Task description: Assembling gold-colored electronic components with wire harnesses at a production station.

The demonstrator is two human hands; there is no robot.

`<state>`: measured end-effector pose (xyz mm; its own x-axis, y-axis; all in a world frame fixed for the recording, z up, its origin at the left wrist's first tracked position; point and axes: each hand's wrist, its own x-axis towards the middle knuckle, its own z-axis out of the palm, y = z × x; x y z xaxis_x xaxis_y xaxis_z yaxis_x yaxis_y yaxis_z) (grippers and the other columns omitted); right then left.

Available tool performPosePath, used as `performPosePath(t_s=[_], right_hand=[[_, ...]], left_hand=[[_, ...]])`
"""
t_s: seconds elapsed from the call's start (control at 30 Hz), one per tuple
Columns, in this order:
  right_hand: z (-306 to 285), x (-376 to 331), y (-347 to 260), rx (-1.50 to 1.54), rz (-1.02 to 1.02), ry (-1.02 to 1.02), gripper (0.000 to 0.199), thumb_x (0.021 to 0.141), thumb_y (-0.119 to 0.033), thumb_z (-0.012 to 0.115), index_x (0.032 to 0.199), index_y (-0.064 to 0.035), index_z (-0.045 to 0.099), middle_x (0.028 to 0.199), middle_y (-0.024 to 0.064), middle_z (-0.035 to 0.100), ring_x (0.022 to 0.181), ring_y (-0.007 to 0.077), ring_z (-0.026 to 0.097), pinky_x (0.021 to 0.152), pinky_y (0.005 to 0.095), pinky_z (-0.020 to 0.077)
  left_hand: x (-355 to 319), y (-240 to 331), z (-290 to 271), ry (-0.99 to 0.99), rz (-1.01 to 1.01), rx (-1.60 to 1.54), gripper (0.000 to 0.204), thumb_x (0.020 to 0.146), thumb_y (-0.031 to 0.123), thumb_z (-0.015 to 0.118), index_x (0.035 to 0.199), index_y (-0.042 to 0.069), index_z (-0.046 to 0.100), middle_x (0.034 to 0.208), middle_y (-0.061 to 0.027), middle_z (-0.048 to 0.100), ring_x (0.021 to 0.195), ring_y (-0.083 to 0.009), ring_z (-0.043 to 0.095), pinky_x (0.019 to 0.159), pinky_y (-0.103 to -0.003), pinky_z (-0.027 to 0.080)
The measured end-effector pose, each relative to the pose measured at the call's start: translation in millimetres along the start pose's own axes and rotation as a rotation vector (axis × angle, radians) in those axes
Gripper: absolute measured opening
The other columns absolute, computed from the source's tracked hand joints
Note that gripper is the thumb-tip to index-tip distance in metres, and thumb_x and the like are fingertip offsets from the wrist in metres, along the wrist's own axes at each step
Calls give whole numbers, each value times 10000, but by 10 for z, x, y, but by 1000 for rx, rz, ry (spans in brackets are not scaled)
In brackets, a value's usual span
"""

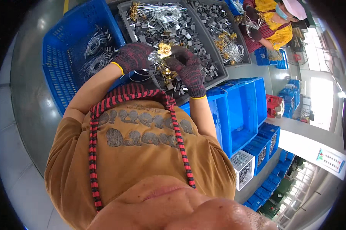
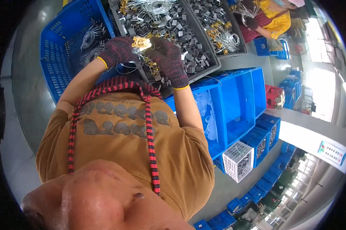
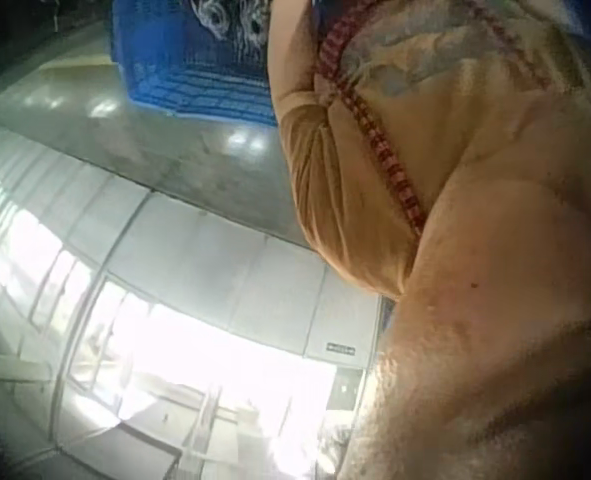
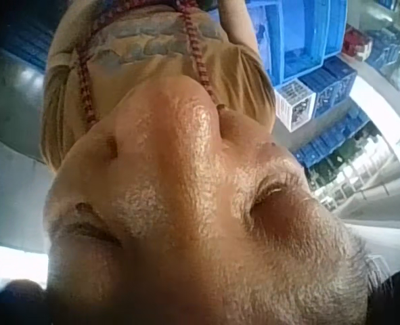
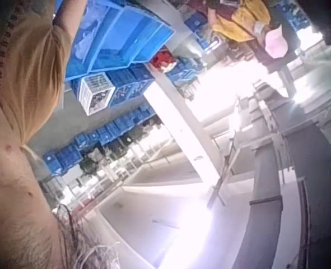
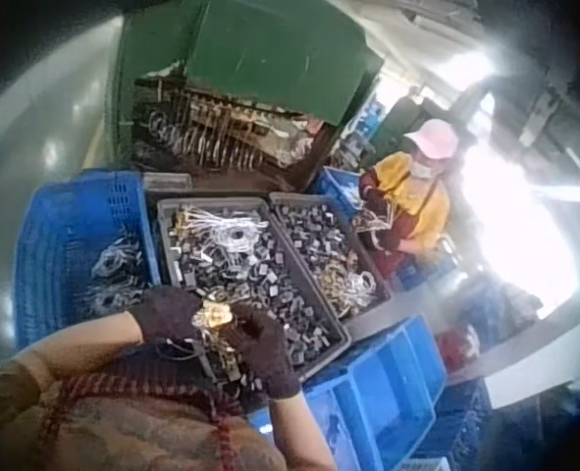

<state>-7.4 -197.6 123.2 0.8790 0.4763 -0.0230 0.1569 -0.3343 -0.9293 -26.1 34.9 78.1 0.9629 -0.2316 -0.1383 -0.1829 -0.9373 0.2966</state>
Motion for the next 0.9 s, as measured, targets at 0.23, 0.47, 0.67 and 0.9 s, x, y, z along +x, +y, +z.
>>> performPosePath(t_s=[0.23,0.47,0.67,0.9], right_hand=[[-201,405,1,32,-336,-276,438,835,-175,860,1236,-75,715,1065,64,738,981,156,701,874,330,574],[-288,111,-499,-369,-370,-141,284,792,-33,788,1066,-76,724,1035,42,736,833,136,684,727,302,571],[-334,184,477,296,128,86,154,804,-54,746,940,-81,679,928,37,732,745,108,653,669,258,544],[-1023,950,673,0,166,-95,250,922,-125,711,1150,-25,681,992,107,734,875,154,679,748,307,553]], left_hand=[[-19,85,-49,-20,-33,-27,511,812,462,726,1202,132,704,1160,-149,734,1113,-332,697,952,-469,558],[-297,184,-161,147,103,-103,448,787,426,709,1116,121,707,1029,-161,739,1016,-356,715,853,-490,567],[-174,180,-117,129,164,-56,377,791,375,709,1060,110,707,968,-160,734,952,-365,716,818,-499,565],[-62,135,-36,49,83,-49,359,787,359,715,1048,112,701,935,-163,728,920,-374,712,793,-506,557]])
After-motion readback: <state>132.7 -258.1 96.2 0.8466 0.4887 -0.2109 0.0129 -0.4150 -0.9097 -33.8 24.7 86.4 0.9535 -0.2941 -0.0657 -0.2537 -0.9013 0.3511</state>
